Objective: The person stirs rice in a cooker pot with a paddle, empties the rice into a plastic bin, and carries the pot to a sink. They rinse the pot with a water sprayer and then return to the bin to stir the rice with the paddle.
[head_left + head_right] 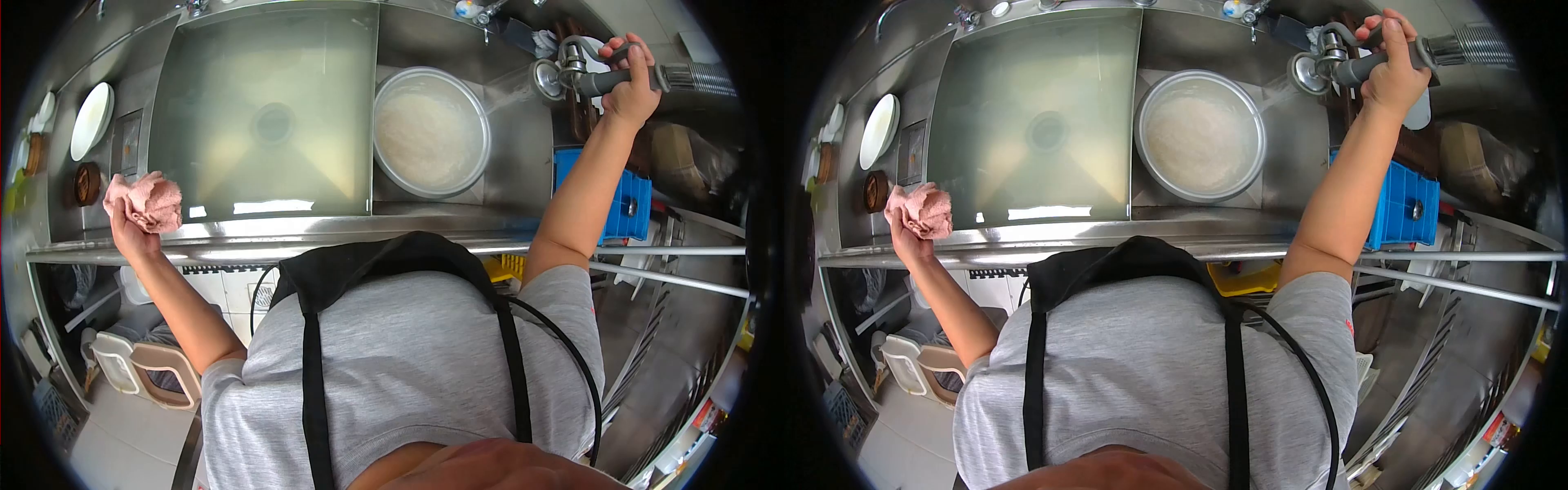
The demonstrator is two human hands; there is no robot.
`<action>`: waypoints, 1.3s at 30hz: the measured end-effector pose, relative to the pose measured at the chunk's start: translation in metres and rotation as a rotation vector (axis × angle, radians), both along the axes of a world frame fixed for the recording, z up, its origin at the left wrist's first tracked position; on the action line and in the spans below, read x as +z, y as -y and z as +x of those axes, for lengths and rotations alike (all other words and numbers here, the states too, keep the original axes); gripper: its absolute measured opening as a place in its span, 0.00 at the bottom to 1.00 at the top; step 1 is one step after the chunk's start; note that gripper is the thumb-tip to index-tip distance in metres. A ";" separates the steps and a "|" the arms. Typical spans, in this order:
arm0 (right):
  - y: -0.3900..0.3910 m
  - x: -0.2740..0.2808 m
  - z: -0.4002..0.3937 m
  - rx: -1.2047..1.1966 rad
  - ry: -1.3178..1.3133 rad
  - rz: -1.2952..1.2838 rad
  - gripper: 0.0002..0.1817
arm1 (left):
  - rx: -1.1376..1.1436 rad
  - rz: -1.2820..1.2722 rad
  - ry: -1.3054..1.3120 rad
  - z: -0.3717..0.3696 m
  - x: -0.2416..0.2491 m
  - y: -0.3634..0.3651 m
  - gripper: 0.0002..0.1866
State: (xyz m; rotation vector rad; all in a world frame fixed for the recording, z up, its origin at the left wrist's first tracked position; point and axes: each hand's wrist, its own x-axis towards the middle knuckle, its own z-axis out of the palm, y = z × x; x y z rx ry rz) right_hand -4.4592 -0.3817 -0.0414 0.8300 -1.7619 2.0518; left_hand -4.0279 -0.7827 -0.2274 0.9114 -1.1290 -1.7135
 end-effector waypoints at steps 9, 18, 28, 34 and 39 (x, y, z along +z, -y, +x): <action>0.002 -0.003 -0.003 -0.038 -0.014 -0.001 0.09 | -0.048 0.053 -0.046 0.002 -0.003 0.004 0.19; -0.010 -0.006 0.005 -0.054 0.014 0.097 0.07 | 0.032 0.061 0.005 -0.002 -0.002 0.003 0.18; -0.015 -0.009 0.034 -0.036 0.138 0.155 0.07 | -0.012 0.083 -0.014 0.000 -0.009 0.007 0.18; -0.014 -0.012 0.022 -0.032 0.036 0.169 0.08 | -0.031 0.073 -0.002 0.003 -0.010 0.008 0.18; -0.011 -0.003 0.019 0.017 0.045 0.173 0.07 | -0.029 0.094 -0.016 0.009 -0.014 0.014 0.18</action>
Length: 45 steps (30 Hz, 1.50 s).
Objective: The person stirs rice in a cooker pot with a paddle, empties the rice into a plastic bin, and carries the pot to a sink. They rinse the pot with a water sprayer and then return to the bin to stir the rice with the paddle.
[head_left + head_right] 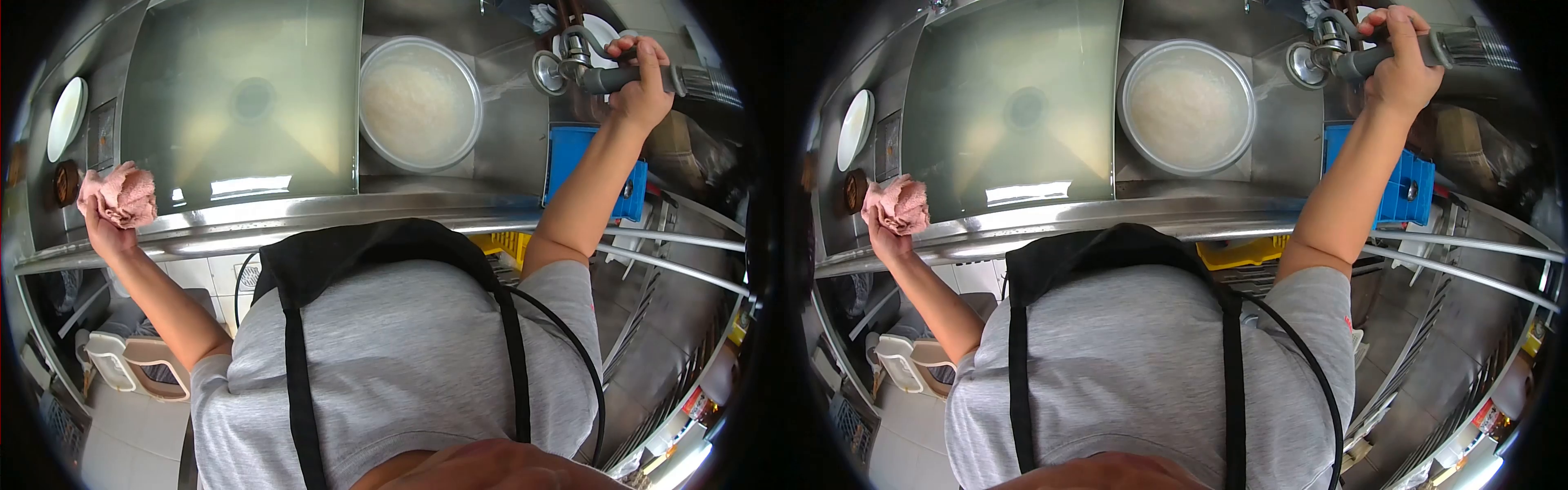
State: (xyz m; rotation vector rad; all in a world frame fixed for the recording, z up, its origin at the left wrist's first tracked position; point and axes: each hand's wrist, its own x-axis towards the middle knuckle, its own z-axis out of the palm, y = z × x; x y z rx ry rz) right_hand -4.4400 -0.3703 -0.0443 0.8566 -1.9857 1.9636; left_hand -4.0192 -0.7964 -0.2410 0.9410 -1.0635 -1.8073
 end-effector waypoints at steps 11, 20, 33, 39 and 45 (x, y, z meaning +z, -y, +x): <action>-0.014 0.012 -0.008 0.064 0.076 0.071 0.14 | -0.018 0.030 0.011 -0.002 0.000 -0.001 0.18; -0.016 0.013 -0.002 0.151 -0.010 0.034 0.22 | 0.006 -0.020 0.013 -0.013 0.008 -0.009 0.19; -0.023 0.019 0.015 -0.008 -0.020 -0.130 0.10 | -0.044 0.031 -0.014 -0.004 0.009 -0.013 0.21; -0.035 0.026 0.017 0.030 -0.045 -0.118 0.12 | -0.008 0.009 -0.016 0.005 -0.003 -0.006 0.21; -0.035 0.029 0.011 0.017 -0.051 -0.145 0.13 | -0.052 0.004 -0.067 0.010 -0.003 -0.012 0.19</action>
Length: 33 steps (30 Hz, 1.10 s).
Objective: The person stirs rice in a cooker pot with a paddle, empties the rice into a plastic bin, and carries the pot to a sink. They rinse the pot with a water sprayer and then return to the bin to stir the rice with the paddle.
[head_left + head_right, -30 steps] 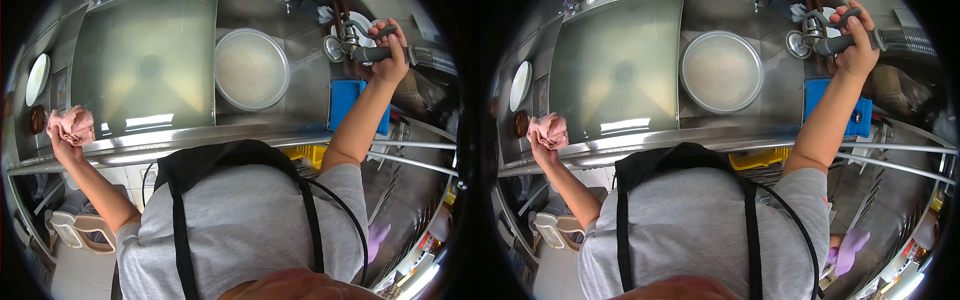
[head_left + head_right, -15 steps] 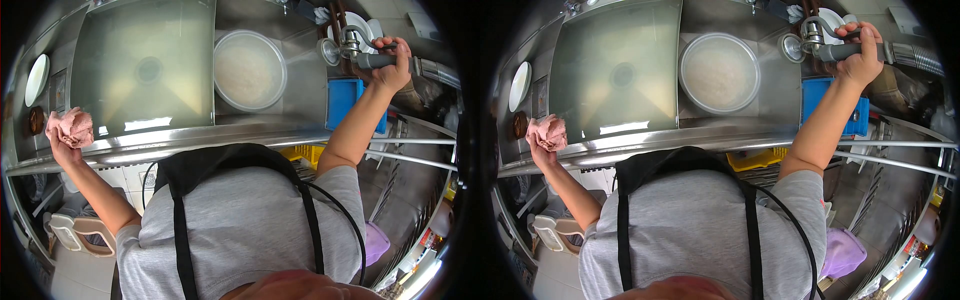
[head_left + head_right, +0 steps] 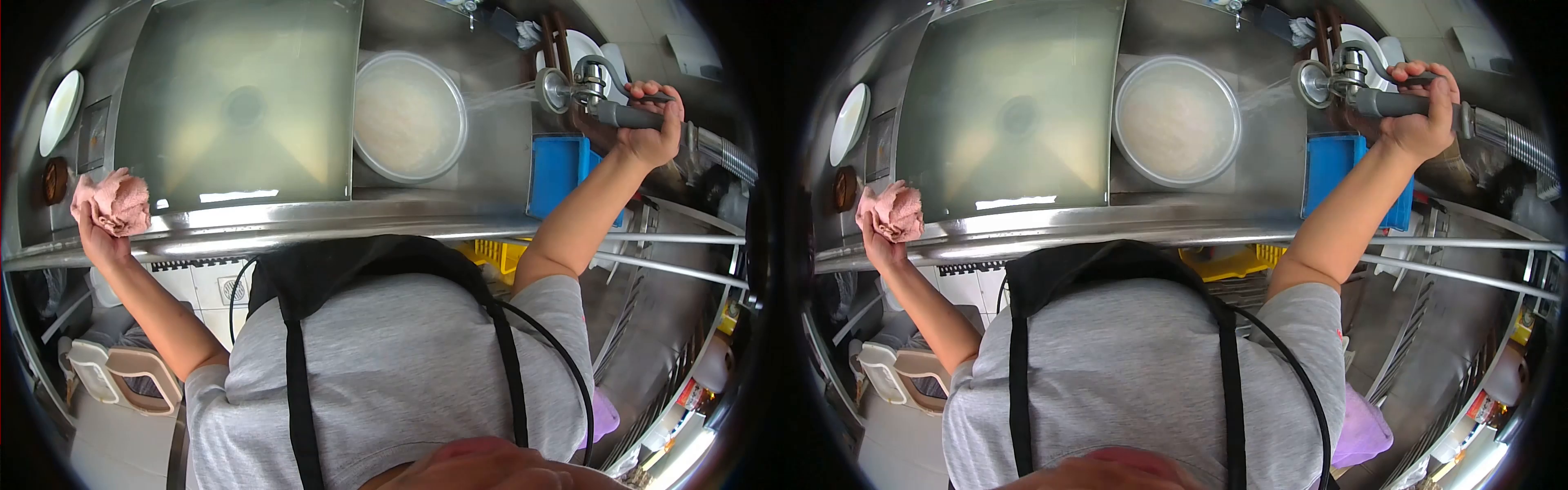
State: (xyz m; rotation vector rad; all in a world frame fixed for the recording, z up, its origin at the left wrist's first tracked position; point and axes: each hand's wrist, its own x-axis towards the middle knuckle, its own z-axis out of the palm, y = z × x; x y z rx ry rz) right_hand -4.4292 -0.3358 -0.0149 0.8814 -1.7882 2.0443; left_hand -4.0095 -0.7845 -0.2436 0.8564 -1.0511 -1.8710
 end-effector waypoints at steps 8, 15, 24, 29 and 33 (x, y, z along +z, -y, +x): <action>0.023 -0.013 -0.031 0.144 0.039 -0.064 0.14 | 0.096 -0.030 0.055 0.002 0.002 -0.008 0.20; 0.050 -0.029 -0.036 0.251 0.133 -0.152 0.15 | 0.124 -0.017 0.057 0.014 -0.007 -0.004 0.20; 0.031 -0.041 -0.017 0.410 0.255 -0.140 0.17 | 0.129 -0.027 0.079 0.016 -0.010 -0.001 0.20; 0.003 -0.034 0.000 0.355 0.300 -0.089 0.18 | 0.149 -0.044 0.099 0.018 -0.021 0.011 0.20; -0.020 -0.019 0.007 0.324 0.230 -0.018 0.18 | 0.160 0.009 0.041 0.004 -0.008 0.001 0.18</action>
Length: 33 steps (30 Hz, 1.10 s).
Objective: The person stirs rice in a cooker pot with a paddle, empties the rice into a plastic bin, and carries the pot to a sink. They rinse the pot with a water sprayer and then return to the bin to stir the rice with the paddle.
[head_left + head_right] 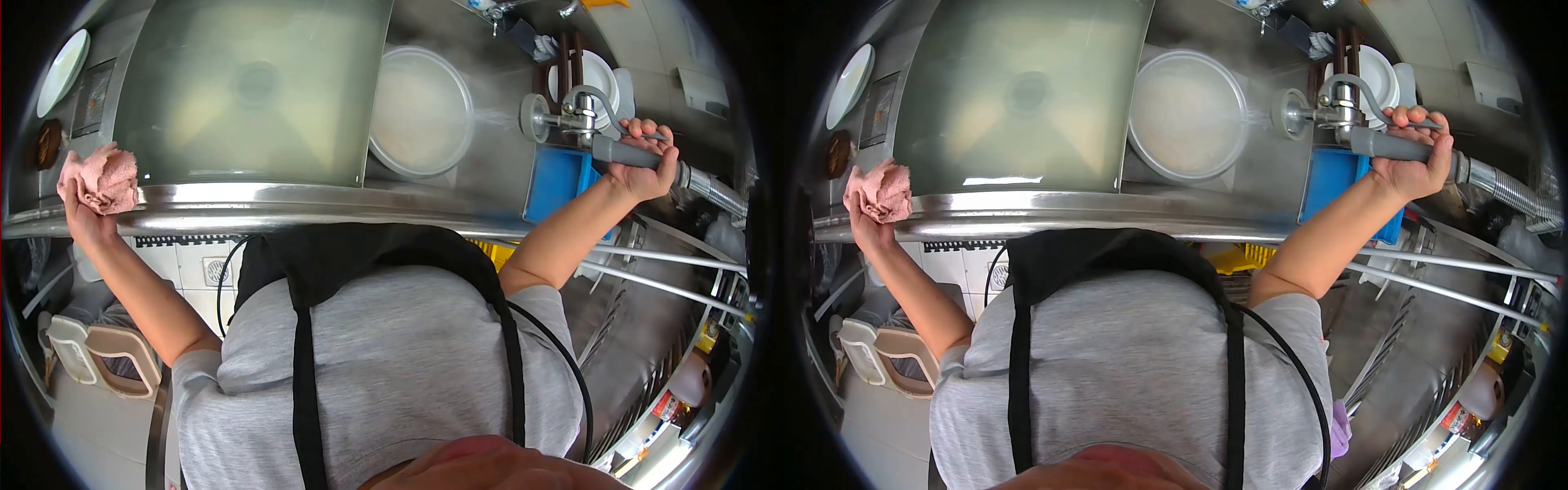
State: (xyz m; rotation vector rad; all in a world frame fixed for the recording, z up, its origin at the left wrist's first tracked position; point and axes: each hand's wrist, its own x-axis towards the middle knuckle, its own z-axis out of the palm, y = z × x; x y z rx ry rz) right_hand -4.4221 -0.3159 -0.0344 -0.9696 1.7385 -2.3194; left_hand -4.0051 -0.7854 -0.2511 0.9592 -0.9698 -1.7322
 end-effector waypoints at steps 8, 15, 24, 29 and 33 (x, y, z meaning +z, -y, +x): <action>0.001 0.011 -0.003 -0.215 -0.178 0.031 0.15 | -0.009 -0.009 0.022 -0.002 0.000 0.002 0.18; 0.017 0.007 -0.022 -0.307 -0.207 0.002 0.13 | 0.032 -0.010 0.057 0.007 -0.004 0.006 0.18; 0.014 0.014 -0.030 -0.246 -0.150 -0.061 0.14 | -0.080 0.014 0.000 0.017 -0.014 0.008 0.22; 0.008 0.012 -0.029 -0.218 -0.153 -0.048 0.14 | -0.071 0.005 -0.015 0.021 -0.025 0.014 0.23; 0.011 0.009 -0.022 -0.274 -0.174 -0.009 0.14 | -0.079 -0.007 -0.014 0.020 -0.023 0.010 0.24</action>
